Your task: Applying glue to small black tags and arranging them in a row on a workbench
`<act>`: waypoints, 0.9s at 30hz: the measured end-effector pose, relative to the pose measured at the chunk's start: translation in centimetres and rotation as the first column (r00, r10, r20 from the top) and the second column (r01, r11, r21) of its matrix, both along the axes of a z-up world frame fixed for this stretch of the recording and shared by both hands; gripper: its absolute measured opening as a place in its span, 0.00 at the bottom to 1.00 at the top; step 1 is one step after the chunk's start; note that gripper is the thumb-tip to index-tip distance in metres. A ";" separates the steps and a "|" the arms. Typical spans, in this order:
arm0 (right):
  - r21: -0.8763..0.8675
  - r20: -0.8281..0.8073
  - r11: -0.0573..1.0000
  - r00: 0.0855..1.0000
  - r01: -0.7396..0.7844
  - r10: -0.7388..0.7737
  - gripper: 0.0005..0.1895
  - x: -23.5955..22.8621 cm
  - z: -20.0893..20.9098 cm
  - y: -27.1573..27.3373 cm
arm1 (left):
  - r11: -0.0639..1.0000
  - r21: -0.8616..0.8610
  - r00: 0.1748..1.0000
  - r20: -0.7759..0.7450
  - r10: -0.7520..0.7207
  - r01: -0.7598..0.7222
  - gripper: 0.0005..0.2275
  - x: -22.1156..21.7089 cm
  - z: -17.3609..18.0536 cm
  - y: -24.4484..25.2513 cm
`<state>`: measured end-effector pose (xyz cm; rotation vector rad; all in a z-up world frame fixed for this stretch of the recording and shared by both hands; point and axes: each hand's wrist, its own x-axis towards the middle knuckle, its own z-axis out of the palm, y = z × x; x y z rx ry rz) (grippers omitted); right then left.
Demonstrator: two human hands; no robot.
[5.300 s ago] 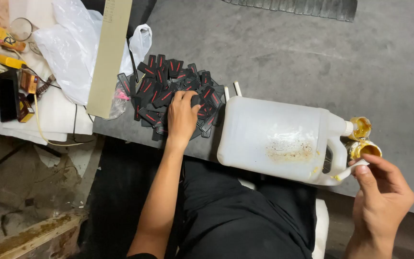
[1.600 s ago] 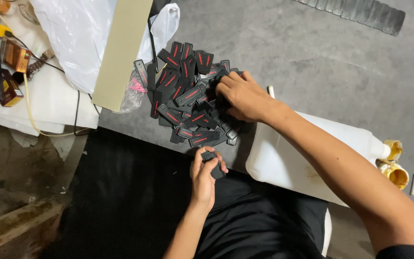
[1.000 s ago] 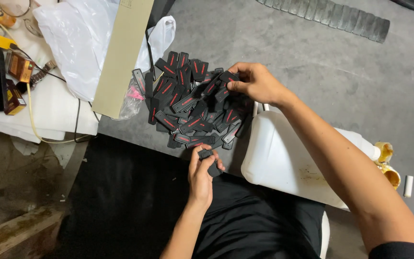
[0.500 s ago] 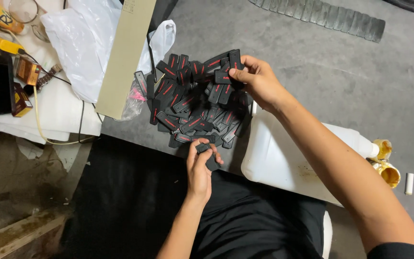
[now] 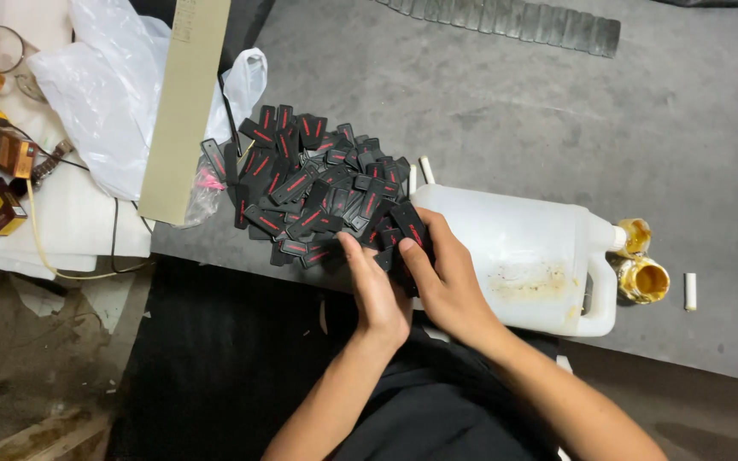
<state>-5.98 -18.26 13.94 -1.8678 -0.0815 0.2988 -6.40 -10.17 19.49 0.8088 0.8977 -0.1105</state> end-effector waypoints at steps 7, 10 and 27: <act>0.162 0.051 0.949 0.958 0.271 -0.283 0.17 -2.2 -1.8 -3.2 | 0.993 -0.063 0.980 0.166 0.111 -0.102 0.25 -1.3 -6.1 -4.6; 0.288 -0.033 0.870 0.912 0.400 -0.409 0.16 -1.9 -2.8 -4.5 | 0.979 -0.112 0.946 0.256 0.196 -0.173 0.23 -2.0 -7.5 -5.7; 0.669 -0.464 0.389 0.765 0.633 -0.447 0.10 -0.8 -5.6 -10.4 | 0.965 -0.257 0.919 0.367 0.147 -0.051 0.10 -0.1 -10.9 -7.4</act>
